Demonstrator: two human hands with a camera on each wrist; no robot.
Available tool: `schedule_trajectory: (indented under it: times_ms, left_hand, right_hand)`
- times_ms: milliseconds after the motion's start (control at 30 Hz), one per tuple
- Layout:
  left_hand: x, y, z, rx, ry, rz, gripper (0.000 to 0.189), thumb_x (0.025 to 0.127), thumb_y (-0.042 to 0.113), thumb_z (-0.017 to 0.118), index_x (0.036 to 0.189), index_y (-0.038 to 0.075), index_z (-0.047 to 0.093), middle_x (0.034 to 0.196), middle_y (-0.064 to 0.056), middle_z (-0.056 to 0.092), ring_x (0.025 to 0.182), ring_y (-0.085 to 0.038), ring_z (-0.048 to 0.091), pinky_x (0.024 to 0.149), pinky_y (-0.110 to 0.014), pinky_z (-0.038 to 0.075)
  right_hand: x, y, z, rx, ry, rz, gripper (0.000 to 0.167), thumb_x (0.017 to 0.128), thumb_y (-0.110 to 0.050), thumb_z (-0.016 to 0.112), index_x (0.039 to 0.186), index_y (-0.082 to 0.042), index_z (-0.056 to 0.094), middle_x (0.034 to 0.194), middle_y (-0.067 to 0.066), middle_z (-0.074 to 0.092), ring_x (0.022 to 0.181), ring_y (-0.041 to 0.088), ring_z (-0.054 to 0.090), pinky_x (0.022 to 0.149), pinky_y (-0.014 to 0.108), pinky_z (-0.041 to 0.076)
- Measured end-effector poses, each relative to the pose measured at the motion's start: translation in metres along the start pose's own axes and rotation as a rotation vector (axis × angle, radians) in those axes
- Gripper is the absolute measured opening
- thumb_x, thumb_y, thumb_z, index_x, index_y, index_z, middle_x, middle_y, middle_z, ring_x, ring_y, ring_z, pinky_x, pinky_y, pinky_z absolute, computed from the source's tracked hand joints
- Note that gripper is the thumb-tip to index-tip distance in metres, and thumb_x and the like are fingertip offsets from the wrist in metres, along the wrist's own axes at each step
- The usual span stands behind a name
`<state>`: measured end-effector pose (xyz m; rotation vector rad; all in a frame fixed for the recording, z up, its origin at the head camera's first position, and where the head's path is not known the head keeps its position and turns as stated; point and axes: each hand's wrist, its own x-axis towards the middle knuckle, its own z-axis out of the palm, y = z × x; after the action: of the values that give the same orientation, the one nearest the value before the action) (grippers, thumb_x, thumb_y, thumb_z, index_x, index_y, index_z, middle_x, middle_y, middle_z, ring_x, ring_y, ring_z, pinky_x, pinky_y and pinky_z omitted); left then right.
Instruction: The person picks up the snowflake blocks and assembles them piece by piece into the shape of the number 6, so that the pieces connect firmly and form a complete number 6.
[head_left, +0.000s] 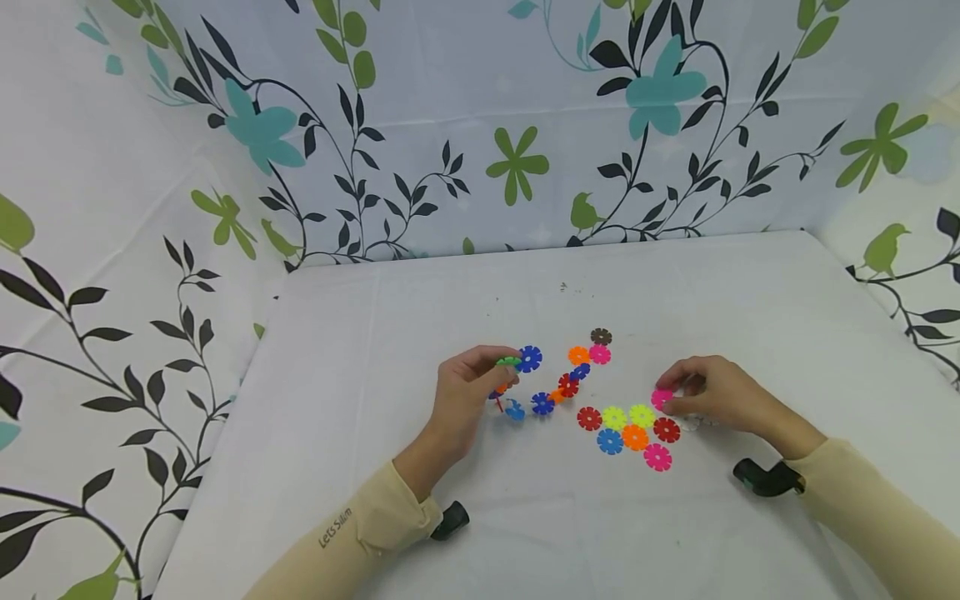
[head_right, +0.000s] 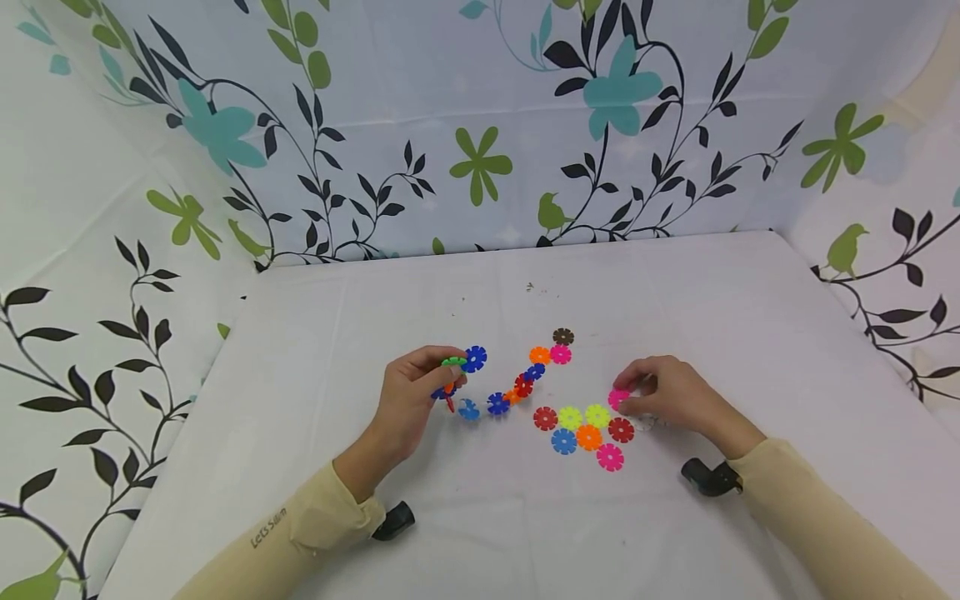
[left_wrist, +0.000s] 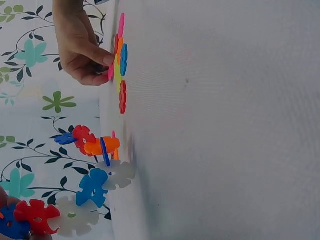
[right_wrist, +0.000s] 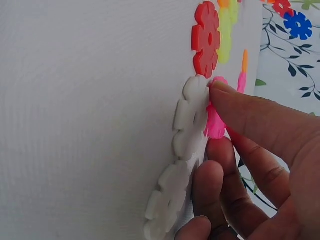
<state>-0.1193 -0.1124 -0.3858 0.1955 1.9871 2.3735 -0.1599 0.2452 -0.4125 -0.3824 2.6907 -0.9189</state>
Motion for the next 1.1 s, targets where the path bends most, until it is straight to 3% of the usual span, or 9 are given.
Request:
schedule_trajectory:
  times_ms: [200,533,667,833,1100]
  left_hand:
    - [-0.001,0.001,0.001,-0.009,-0.022,-0.014,0.024,0.095,0.001,0.057,0.114,-0.006,0.07,0.096,-0.007,0.071,0.085,-0.02,0.066,0.082,-0.029,0.056]
    - [-0.001,0.0,0.003,-0.05,-0.035,-0.052,0.033,0.096,0.004,0.046,0.116,-0.007,0.069,0.097,-0.008,0.068,0.088,-0.029,0.063,0.083,-0.031,0.053]
    - [-0.002,0.0,0.004,-0.033,-0.042,-0.055,0.025,0.097,0.003,0.057,0.116,-0.005,0.07,0.097,-0.007,0.07,0.088,-0.027,0.064,0.081,-0.029,0.054]
    - [-0.003,0.0,0.007,0.014,-0.054,-0.092,0.029,0.089,0.005,0.078,0.118,0.002,0.072,0.104,-0.008,0.073,0.094,-0.022,0.068,0.082,-0.027,0.057]
    - [-0.002,-0.002,0.008,0.032,-0.081,-0.075,0.033,0.089,0.008,0.078,0.121,0.005,0.071,0.115,-0.01,0.071,0.103,-0.025,0.068,0.088,-0.032,0.057]
  right_hand:
    - [-0.002,-0.001,0.0,0.064,0.021,-0.011,0.027,0.083,-0.022,0.085,0.104,-0.009,0.073,0.091,0.003,0.065,0.082,0.022,0.059,0.061,0.029,0.054]
    - [-0.002,-0.017,0.001,0.194,0.125,-0.063,0.028,0.096,-0.023,0.072,0.118,-0.006,0.07,0.099,0.006,0.071,0.079,0.025,0.068,0.069,0.03,0.058]
    - [-0.002,-0.037,0.003,0.227,0.18,-0.133,0.026,0.095,-0.022,0.073,0.116,-0.007,0.071,0.099,0.005,0.073,0.08,0.027,0.07,0.074,0.03,0.059]
    - [-0.005,-0.064,0.006,0.291,0.179,-0.193,0.024,0.094,-0.019,0.074,0.114,-0.006,0.071,0.098,0.006,0.074,0.084,0.028,0.072,0.077,0.023,0.057]
    - [-0.002,-0.088,0.012,0.337,0.134,-0.206,0.022,0.094,-0.02,0.075,0.111,-0.007,0.07,0.096,0.009,0.075,0.086,0.02,0.073,0.08,0.024,0.057]
